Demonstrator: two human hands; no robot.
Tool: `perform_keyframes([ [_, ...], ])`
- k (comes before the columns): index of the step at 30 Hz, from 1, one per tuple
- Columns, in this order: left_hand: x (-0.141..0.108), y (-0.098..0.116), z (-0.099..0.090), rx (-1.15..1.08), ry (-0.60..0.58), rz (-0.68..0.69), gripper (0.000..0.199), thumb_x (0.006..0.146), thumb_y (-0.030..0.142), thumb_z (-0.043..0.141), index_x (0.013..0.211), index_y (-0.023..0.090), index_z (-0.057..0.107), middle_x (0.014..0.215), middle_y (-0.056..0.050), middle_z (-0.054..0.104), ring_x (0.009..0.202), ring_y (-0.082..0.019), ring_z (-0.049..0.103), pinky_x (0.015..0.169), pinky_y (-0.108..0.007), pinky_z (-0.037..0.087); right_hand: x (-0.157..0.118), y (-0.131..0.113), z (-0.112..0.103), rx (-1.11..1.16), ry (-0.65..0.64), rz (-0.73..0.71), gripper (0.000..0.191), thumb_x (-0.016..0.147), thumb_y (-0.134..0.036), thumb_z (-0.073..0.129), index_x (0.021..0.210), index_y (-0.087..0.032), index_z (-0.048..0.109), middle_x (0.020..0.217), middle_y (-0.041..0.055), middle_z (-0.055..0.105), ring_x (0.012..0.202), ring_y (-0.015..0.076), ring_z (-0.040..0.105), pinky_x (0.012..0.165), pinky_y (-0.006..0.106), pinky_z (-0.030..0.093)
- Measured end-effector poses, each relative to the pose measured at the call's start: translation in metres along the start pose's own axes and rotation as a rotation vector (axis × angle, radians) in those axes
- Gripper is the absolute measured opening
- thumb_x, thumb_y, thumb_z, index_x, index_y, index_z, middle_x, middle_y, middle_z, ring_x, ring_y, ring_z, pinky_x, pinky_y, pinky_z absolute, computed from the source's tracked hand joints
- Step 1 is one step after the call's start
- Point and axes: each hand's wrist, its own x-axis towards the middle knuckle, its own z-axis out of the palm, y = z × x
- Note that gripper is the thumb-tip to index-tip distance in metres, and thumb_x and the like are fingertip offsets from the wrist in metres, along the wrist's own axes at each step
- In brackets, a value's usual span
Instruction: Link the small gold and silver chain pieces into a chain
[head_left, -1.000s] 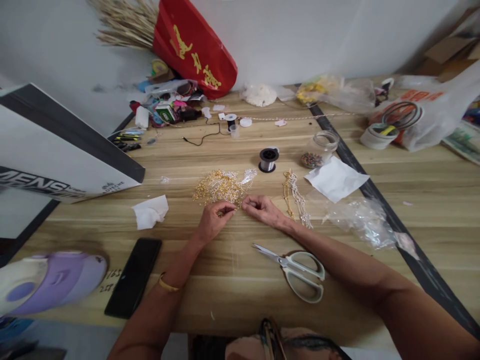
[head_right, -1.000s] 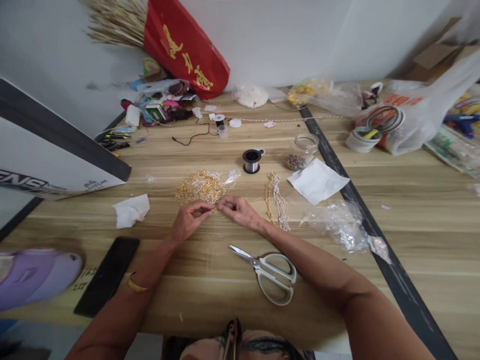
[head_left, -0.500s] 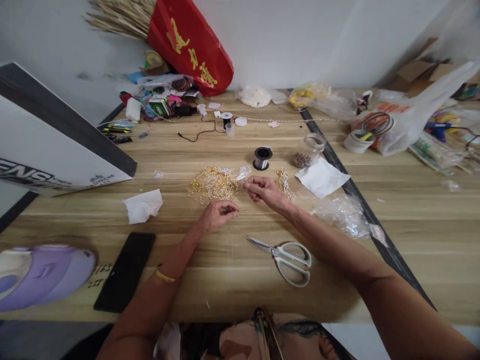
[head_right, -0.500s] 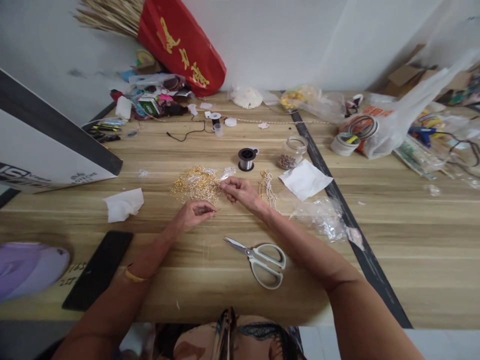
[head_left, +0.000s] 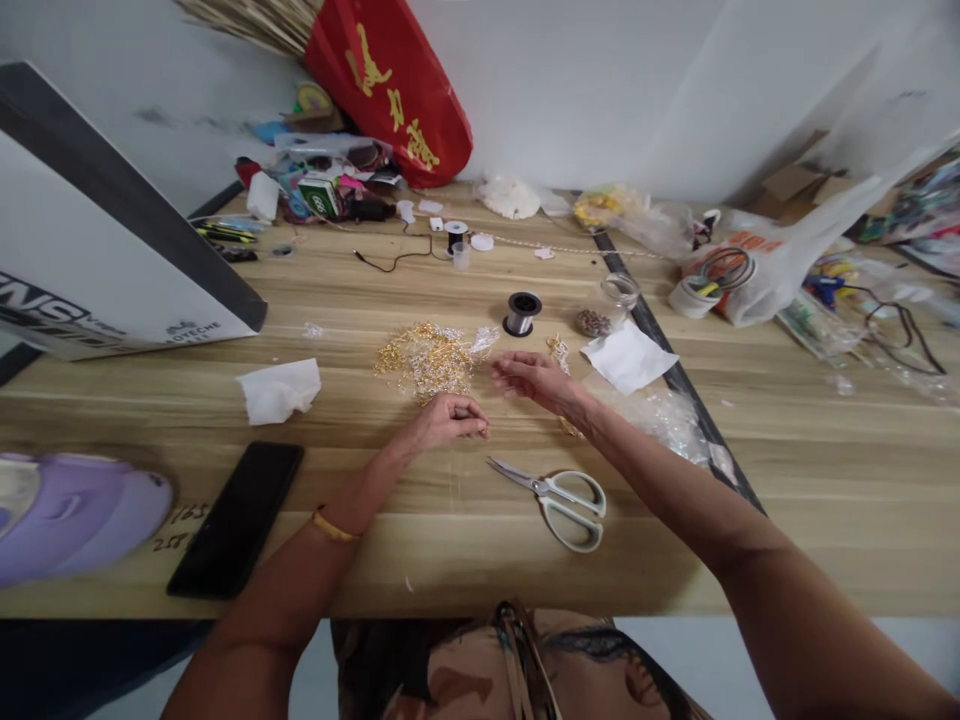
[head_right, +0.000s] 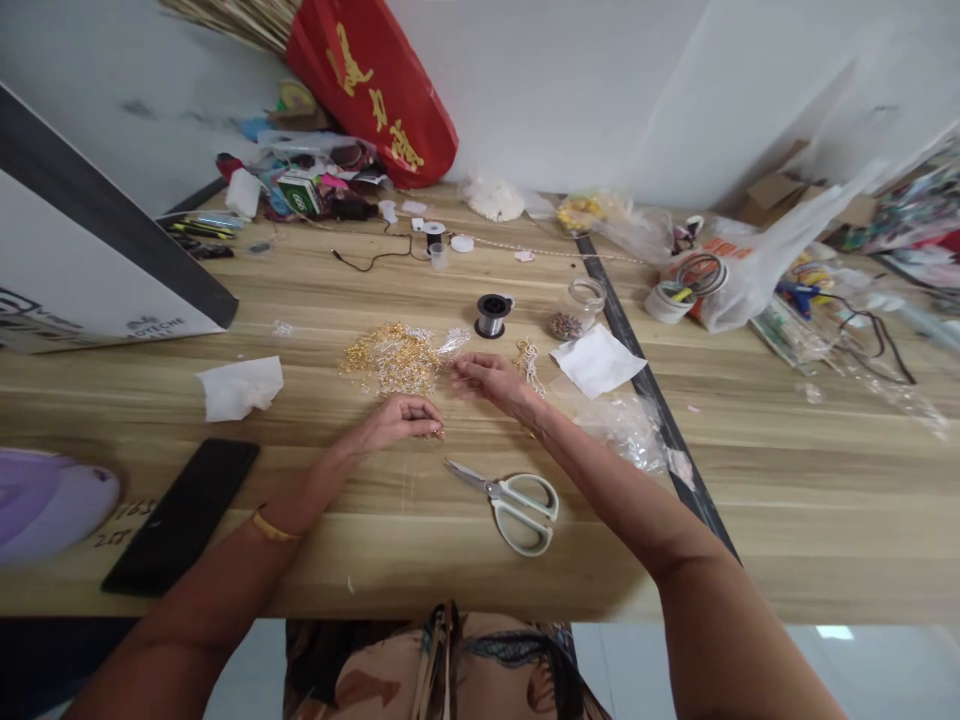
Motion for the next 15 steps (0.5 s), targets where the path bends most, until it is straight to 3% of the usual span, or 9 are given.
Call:
perform_keyframes([
  [5,-0.002,0.001,-0.005,-0.047,0.06,-0.001,0.026,0.071,0.036,0.07,0.076,0.011,0.064,0.076,-0.01,0.073,0.06,-0.011,0.062,0.06,-0.023,0.048,-0.042,-0.003,-0.02,-0.961,0.138,-0.315,0.041,0.085,-0.03,0.056,0.123,-0.018,0.049,0.126,0.0148,0.05,0.074,0.0161,0.064,0.072,0.035,0.052],
  [7,-0.002,0.001,-0.008,-0.059,0.074,0.015,0.028,0.072,0.038,0.069,0.076,0.011,0.064,0.076,-0.01,0.073,0.06,-0.011,0.061,0.06,-0.022,0.048,-0.064,-0.007,-0.028,-1.201,0.162,-0.385,0.046,0.088,-0.031,0.051,0.131,-0.019,0.041,0.132,0.0175,0.044,0.079,0.019,0.064,0.071,0.036,0.052],
  [12,-0.001,0.004,-0.01,-0.082,0.079,-0.012,0.03,0.074,0.041,0.066,0.074,0.012,0.063,0.075,-0.009,0.073,0.057,-0.01,0.06,0.058,-0.022,0.048,-0.117,-0.013,-0.041,-1.37,0.286,-0.363,0.044,0.091,-0.039,0.045,0.131,-0.019,0.041,0.123,0.0161,0.05,0.068,0.0154,0.064,0.058,0.029,0.049],
  [15,-0.001,0.006,-0.009,-0.091,0.093,-0.023,0.03,0.075,0.042,0.065,0.073,0.012,0.061,0.074,-0.009,0.073,0.057,-0.011,0.062,0.057,-0.022,0.048,-0.142,-0.01,-0.037,-1.275,0.178,-0.272,0.033,0.091,-0.038,0.047,0.119,-0.019,0.049,0.094,0.0078,0.062,0.059,0.0127,0.061,0.056,0.026,0.048],
])
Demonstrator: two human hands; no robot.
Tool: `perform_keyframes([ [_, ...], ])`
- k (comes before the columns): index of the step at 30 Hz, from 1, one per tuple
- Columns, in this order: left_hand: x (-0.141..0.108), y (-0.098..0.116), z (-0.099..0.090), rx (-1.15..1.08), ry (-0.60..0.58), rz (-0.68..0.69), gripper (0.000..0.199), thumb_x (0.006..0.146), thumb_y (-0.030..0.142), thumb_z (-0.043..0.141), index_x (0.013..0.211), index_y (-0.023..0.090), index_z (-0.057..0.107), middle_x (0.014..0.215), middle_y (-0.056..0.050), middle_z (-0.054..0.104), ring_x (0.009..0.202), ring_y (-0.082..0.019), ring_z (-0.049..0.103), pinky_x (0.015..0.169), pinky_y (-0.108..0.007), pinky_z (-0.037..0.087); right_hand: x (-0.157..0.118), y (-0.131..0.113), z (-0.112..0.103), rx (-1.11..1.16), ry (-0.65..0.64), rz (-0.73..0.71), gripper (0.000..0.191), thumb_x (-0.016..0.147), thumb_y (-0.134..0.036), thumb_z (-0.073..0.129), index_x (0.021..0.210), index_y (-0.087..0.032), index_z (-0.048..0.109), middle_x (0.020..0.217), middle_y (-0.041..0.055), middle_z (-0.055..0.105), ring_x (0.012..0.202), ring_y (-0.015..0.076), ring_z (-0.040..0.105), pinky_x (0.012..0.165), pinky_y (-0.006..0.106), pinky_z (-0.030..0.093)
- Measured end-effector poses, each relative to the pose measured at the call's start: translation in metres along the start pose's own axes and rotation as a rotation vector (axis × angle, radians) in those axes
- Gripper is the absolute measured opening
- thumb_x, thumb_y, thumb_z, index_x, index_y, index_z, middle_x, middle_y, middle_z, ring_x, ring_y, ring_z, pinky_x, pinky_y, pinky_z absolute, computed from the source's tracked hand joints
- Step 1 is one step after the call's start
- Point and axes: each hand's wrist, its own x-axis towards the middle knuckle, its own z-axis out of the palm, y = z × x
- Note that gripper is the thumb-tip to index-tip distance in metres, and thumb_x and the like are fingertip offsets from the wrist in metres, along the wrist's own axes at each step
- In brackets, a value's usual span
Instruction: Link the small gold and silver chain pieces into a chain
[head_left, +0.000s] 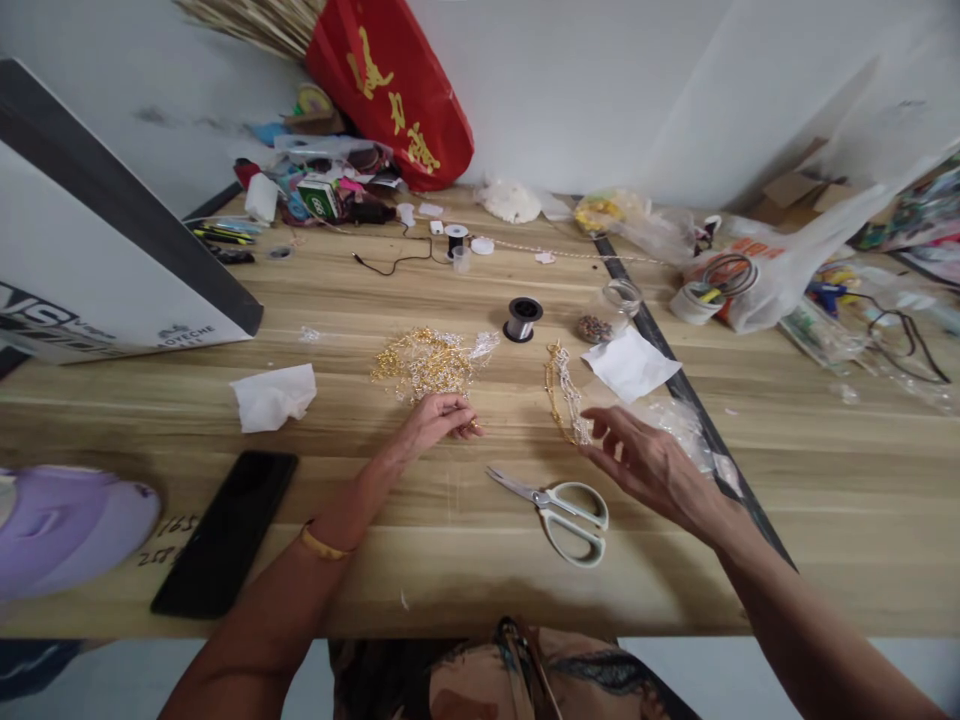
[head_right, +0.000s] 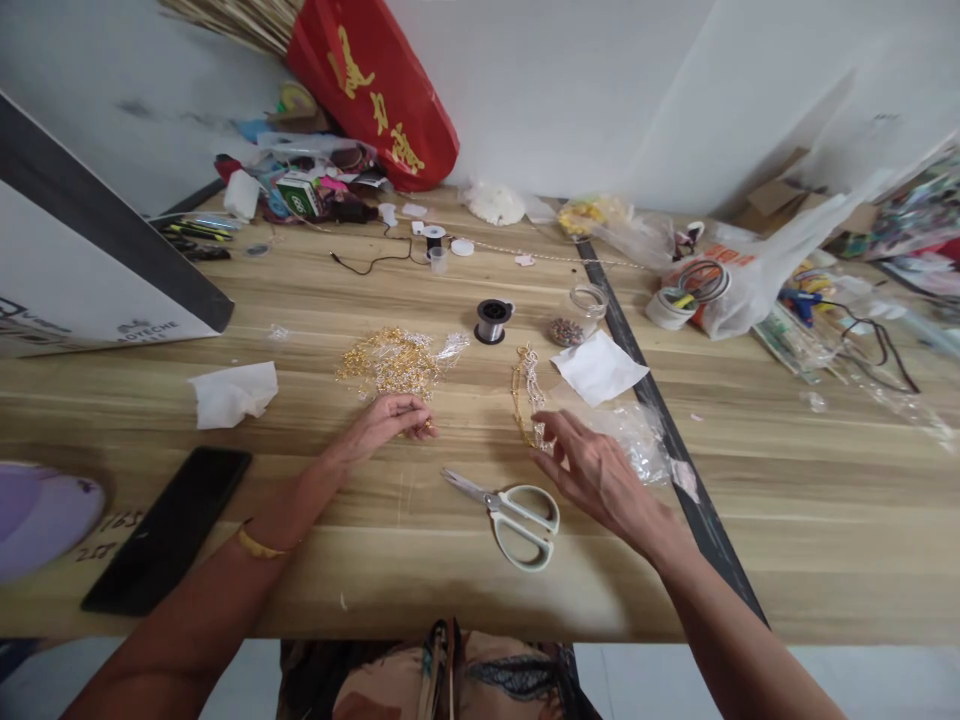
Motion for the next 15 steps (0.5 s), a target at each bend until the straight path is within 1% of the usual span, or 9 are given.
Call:
perform_keyframes([
  [1,0.0,0.0,0.0,-0.002,0.005,-0.006,0.03,0.075,0.042,0.065,0.073,0.012,0.06,0.074,-0.009,0.073,0.058,-0.011,0.062,0.057,-0.022,0.048,-0.008,-0.004,0.002,0.026,-0.062,-0.018,0.031,0.091,-0.037,0.047,0.117,-0.019,0.051,0.087,0.0058,0.063,0.058,0.0127,0.061,0.056,0.026,0.048],
  [2,0.0,0.0,0.001,-0.003,0.009,-0.016,0.03,0.075,0.042,0.065,0.074,0.012,0.06,0.074,-0.009,0.073,0.059,-0.012,0.063,0.058,-0.022,0.048,-0.015,-0.009,0.004,0.039,-0.128,-0.046,0.028,0.091,-0.037,0.048,0.113,-0.02,0.053,0.083,0.0049,0.063,0.059,0.013,0.061,0.057,0.026,0.048],
  [4,0.0,0.0,0.001,-0.007,0.019,-0.035,0.03,0.076,0.041,0.065,0.074,0.012,0.058,0.075,-0.01,0.073,0.062,-0.013,0.065,0.059,-0.022,0.049,-0.026,-0.019,0.013,0.025,-0.223,-0.121,0.027,0.091,-0.036,0.049,0.112,-0.022,0.056,0.09,0.0069,0.064,0.069,0.0157,0.063,0.062,0.027,0.049],
  [5,0.0,0.0,0.002,-0.011,0.023,-0.043,0.029,0.076,0.041,0.064,0.075,0.012,0.058,0.076,-0.01,0.073,0.063,-0.013,0.066,0.059,-0.023,0.049,-0.031,-0.024,0.017,0.003,-0.272,-0.173,0.027,0.091,-0.034,0.049,0.115,-0.024,0.056,0.095,0.0077,0.064,0.077,0.0177,0.064,0.064,0.028,0.05],
  [6,0.0,-0.001,0.002,-0.018,0.025,-0.048,0.029,0.077,0.04,0.064,0.075,0.012,0.057,0.077,-0.01,0.073,0.064,-0.014,0.067,0.06,-0.023,0.05,-0.035,-0.029,0.022,-0.027,-0.289,-0.191,0.03,0.091,-0.031,0.049,0.12,-0.026,0.053,0.1,0.0083,0.063,0.083,0.0192,0.063,0.066,0.029,0.051],
  [8,0.001,-0.002,0.003,-0.035,0.025,-0.053,0.028,0.077,0.039,0.064,0.076,0.013,0.056,0.077,-0.01,0.073,0.066,-0.015,0.068,0.061,-0.023,0.05,-0.04,-0.035,0.03,-0.099,-0.264,-0.162,0.041,0.09,-0.025,0.049,0.131,-0.027,0.045,0.107,0.0102,0.061,0.09,0.0212,0.062,0.067,0.03,0.053],
  [10,0.001,-0.003,0.004,-0.048,0.022,-0.054,0.028,0.077,0.039,0.064,0.076,0.013,0.054,0.077,-0.01,0.073,0.067,-0.015,0.069,0.061,-0.023,0.05,-0.043,-0.037,0.037,-0.148,-0.25,-0.148,0.048,0.088,-0.021,0.049,0.136,-0.027,0.04,0.11,0.0111,0.06,0.093,0.0225,0.06,0.066,0.031,0.053],
  [12,0.001,-0.003,0.004,-0.048,0.025,-0.055,0.028,0.078,0.039,0.063,0.077,0.013,0.052,0.077,-0.01,0.074,0.067,-0.016,0.069,0.061,-0.023,0.05,-0.044,-0.037,0.042,-0.175,-0.243,-0.146,0.049,0.088,-0.021,0.049,0.136,-0.026,0.039,0.109,0.0115,0.06,0.093,0.023,0.059,0.067,0.032,0.053],
  [15,0.002,-0.003,0.004,-0.033,0.024,-0.057,0.029,0.078,0.04,0.063,0.078,0.014,0.05,0.076,-0.01,0.073,0.069,-0.016,0.07,0.06,-0.023,0.05,-0.042,-0.036,0.042,-0.175,-0.242,-0.134,0.043,0.088,-0.023,0.049,0.131,-0.026,0.045,0.105,0.0115,0.06,0.092,0.0228,0.059,0.068,0.031,0.052],
])
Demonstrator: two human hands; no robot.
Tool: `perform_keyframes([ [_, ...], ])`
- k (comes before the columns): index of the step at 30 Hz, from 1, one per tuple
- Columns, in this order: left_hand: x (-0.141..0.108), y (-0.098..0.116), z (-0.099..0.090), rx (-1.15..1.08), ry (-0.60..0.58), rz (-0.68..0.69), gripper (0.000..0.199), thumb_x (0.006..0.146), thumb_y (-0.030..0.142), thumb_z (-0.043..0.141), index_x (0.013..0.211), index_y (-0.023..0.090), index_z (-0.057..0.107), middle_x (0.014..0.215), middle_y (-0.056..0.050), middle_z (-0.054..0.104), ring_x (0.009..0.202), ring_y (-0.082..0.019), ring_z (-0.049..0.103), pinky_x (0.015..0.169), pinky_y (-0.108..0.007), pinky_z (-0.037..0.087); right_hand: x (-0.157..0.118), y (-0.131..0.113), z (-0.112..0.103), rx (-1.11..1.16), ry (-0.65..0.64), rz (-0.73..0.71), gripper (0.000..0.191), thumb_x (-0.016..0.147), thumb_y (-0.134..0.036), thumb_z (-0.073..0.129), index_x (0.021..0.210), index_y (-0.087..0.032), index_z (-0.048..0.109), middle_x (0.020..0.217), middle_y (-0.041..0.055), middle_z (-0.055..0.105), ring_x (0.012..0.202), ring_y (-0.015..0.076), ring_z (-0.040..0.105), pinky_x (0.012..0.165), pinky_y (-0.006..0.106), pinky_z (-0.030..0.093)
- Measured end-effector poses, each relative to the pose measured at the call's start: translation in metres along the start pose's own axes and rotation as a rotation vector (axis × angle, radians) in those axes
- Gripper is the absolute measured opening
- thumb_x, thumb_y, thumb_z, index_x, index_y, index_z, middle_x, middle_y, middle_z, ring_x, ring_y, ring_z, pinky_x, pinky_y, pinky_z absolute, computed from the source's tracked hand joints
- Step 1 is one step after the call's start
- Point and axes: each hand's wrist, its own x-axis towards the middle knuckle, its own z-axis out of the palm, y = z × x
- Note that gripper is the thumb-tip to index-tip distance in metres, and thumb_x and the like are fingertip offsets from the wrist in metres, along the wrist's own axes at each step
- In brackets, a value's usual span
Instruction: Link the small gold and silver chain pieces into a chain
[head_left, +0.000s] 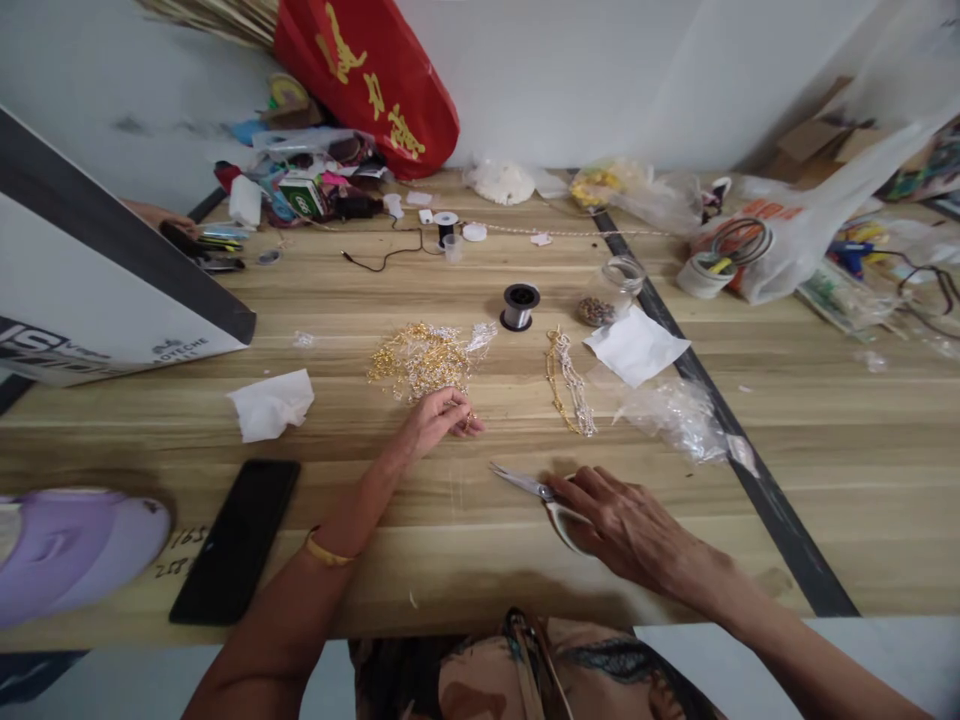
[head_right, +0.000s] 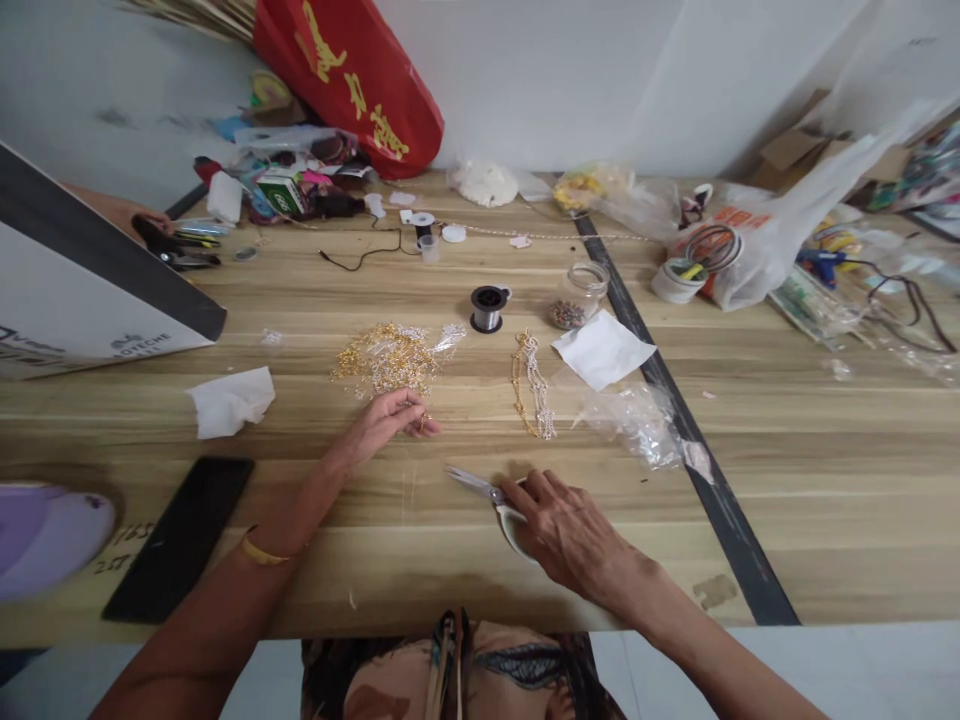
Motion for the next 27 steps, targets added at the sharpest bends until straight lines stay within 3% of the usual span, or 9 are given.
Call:
perform_keyframes([
  [5,0.001,-0.001,0.0,0.065,0.017,0.024,0.031,0.075,0.041,0.065,0.076,0.013,0.052,0.078,-0.009,0.072,0.066,-0.016,0.069,0.058,-0.023,0.051,0.001,0.007,-0.014,0.226,-0.082,0.053,0.042,0.084,-0.021,0.053,0.126,-0.025,0.052,0.097,0.0087,0.06,0.076,0.0173,0.061,0.067,0.028,0.05],
  [9,0.001,0.0,0.0,0.152,0.047,0.066,0.028,0.072,0.039,0.068,0.072,0.012,0.06,0.067,-0.005,0.068,0.063,-0.015,0.067,0.058,-0.024,0.052,0.003,0.018,-0.017,0.688,-0.1,0.078,0.041,0.086,-0.024,0.053,0.127,-0.027,0.053,0.103,0.007,0.061,0.089,0.0176,0.061,0.077,0.029,0.05],
  [15,0.0,0.003,0.002,0.151,0.031,0.05,0.029,0.073,0.041,0.067,0.071,0.012,0.062,0.065,-0.005,0.068,0.062,-0.015,0.067,0.058,-0.023,0.053,0.009,0.028,-0.002,1.428,-0.197,0.237,0.053,0.082,-0.038,0.061,0.131,-0.022,0.051,0.097,0.0069,0.065,0.073,0.0126,0.059,0.063,0.023,0.048],
  [20,0.002,0.0,0.005,0.129,0.053,0.01,0.033,0.072,0.044,0.067,0.074,0.012,0.058,0.063,-0.003,0.066,0.063,-0.017,0.069,0.055,-0.023,0.053,0.011,0.015,0.012,1.754,-0.202,0.309,0.066,0.066,-0.041,0.076,0.126,-0.02,0.056,0.091,0.0073,0.065,0.064,0.01,0.054,0.056,0.021,0.044],
  [27,0.003,-0.003,0.006,0.148,0.017,0.019,0.034,0.076,0.046,0.062,0.08,0.013,0.057,0.078,-0.007,0.071,0.07,-0.017,0.069,0.057,-0.022,0.053,0.02,-0.014,0.036,2.205,-0.111,0.22,0.055,0.071,-0.047,0.073,0.116,-0.017,0.058,0.089,0.007,0.062,0.07,0.0123,0.056,0.062,0.024,0.045],
])
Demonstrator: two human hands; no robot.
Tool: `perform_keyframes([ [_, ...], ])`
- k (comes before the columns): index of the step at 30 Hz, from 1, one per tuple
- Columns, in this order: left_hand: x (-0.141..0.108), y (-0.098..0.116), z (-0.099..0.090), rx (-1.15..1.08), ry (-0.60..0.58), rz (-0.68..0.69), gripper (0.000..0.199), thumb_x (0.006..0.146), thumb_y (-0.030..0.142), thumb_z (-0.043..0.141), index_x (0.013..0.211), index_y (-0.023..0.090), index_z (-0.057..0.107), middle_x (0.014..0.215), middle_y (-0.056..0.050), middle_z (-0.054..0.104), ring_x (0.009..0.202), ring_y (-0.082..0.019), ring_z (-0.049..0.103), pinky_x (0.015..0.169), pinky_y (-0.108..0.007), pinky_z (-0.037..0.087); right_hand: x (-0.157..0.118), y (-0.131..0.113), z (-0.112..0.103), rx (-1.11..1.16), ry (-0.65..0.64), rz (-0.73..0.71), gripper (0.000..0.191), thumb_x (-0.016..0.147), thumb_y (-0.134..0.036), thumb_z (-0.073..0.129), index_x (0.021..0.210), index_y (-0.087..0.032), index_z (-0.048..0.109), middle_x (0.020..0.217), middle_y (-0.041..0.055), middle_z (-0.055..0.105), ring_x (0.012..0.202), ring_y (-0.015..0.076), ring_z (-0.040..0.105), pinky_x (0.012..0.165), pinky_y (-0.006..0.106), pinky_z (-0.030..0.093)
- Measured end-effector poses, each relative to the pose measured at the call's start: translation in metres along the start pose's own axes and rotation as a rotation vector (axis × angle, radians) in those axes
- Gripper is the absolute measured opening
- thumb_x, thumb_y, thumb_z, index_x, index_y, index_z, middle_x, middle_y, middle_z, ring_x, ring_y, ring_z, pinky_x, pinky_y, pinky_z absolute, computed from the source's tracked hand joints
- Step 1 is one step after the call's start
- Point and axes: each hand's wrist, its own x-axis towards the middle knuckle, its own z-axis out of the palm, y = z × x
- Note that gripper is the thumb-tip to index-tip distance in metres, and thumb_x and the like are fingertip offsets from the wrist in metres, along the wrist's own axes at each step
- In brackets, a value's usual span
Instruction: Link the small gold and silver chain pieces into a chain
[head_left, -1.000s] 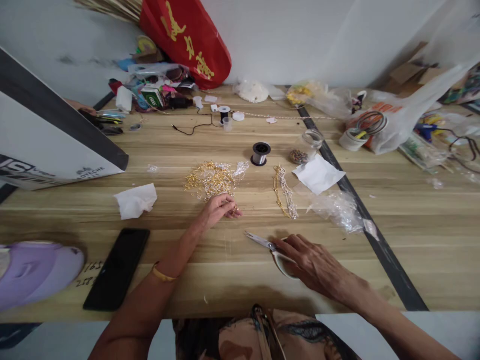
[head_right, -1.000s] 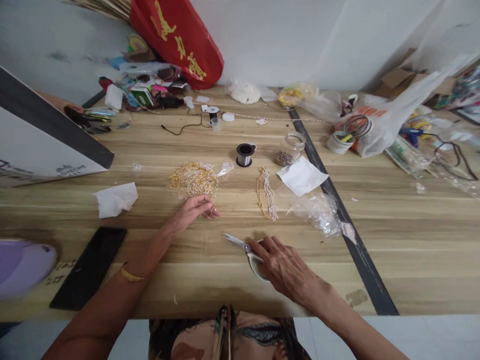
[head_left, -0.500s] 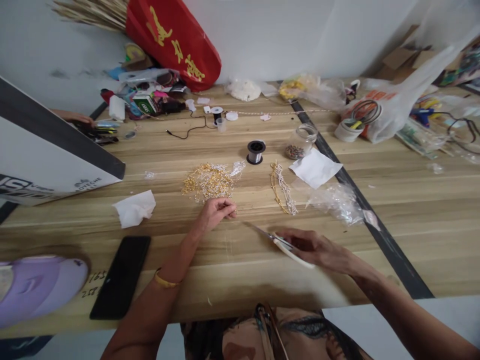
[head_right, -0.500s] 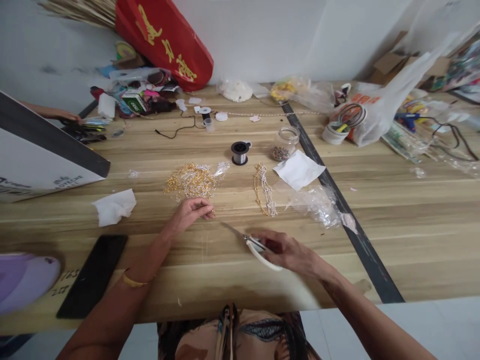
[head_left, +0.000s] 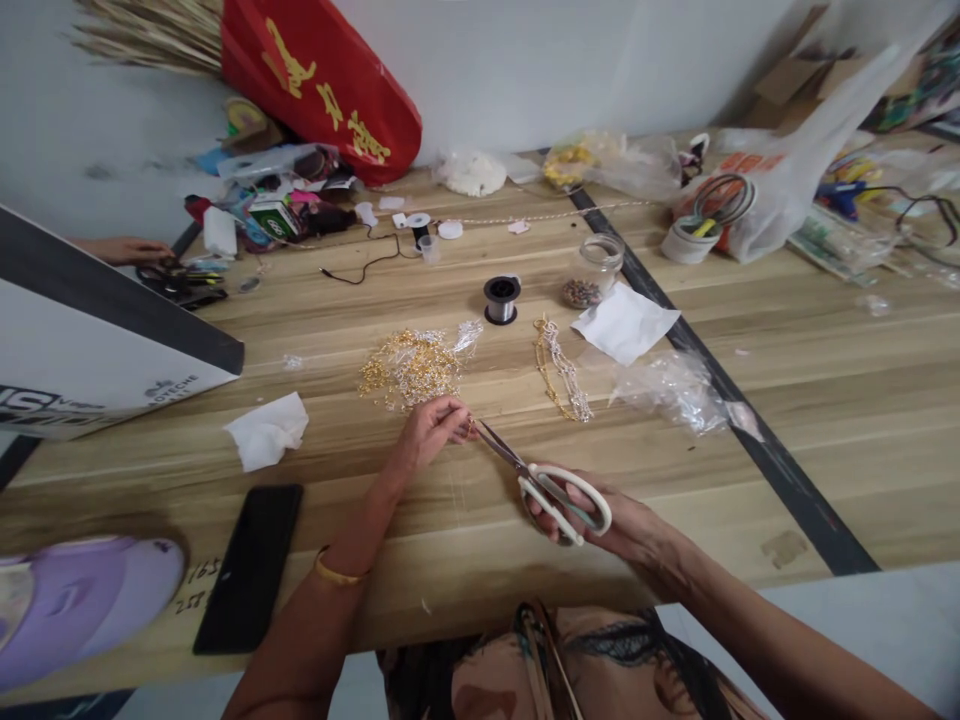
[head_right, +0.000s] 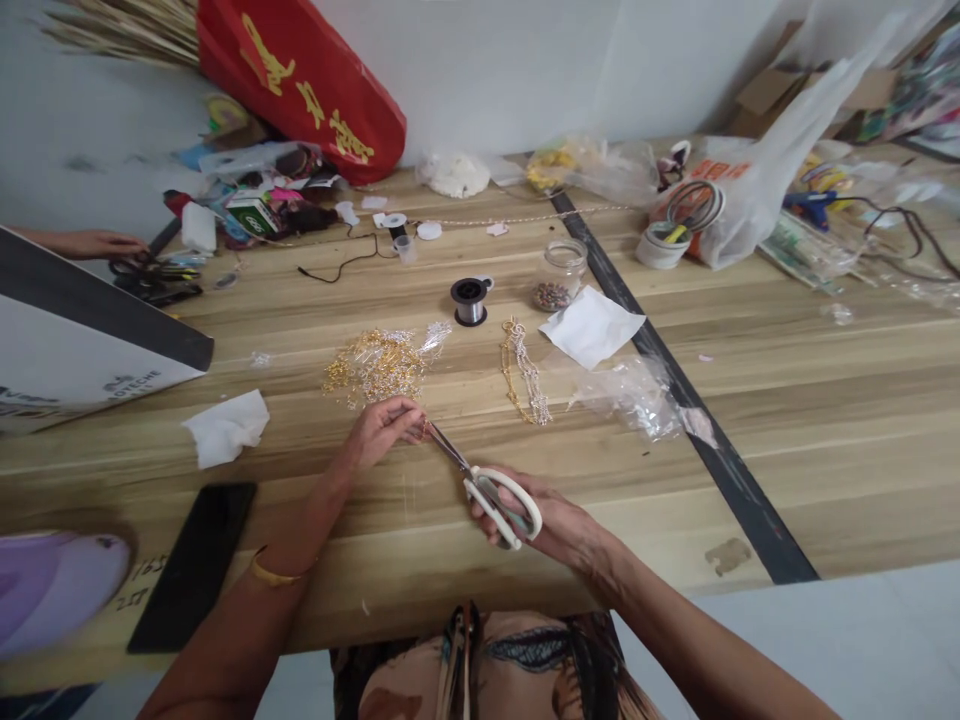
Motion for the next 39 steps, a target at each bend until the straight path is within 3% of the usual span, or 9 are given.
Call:
perform_keyframes([
  [4,0.0,0.0,0.001,-0.025,0.011,-0.014,0.035,0.075,0.047,0.062,0.082,0.013,0.056,0.077,-0.007,0.071,0.067,-0.016,0.068,0.056,-0.023,0.054,0.009,0.01,0.004,0.164,-0.042,-0.008,0.048,0.075,-0.048,0.069,0.112,-0.018,0.059,0.088,0.0062,0.062,0.07,0.0126,0.057,0.06,0.024,0.044],
  [13,0.001,-0.003,0.002,-0.041,0.019,-0.025,0.039,0.073,0.048,0.064,0.086,0.013,0.054,0.075,-0.006,0.069,0.063,-0.015,0.067,0.054,-0.023,0.054,0.021,0.007,0.019,0.232,-0.017,0.029,0.035,0.076,-0.046,0.068,0.088,-0.015,0.059,0.077,0.0034,0.06,0.059,0.0089,0.053,0.053,0.021,0.042],
  [39,-0.001,0.007,0.006,-0.114,-0.009,-0.056,0.039,0.071,0.047,0.067,0.088,0.013,0.057,0.078,-0.008,0.071,0.065,-0.018,0.07,0.053,-0.023,0.054,0.037,-0.001,0.029,0.398,0.032,0.099,0.032,0.071,-0.041,0.074,0.084,-0.014,0.061,0.071,0.0002,0.057,0.052,0.0055,0.045,0.047,0.018,0.036],
])
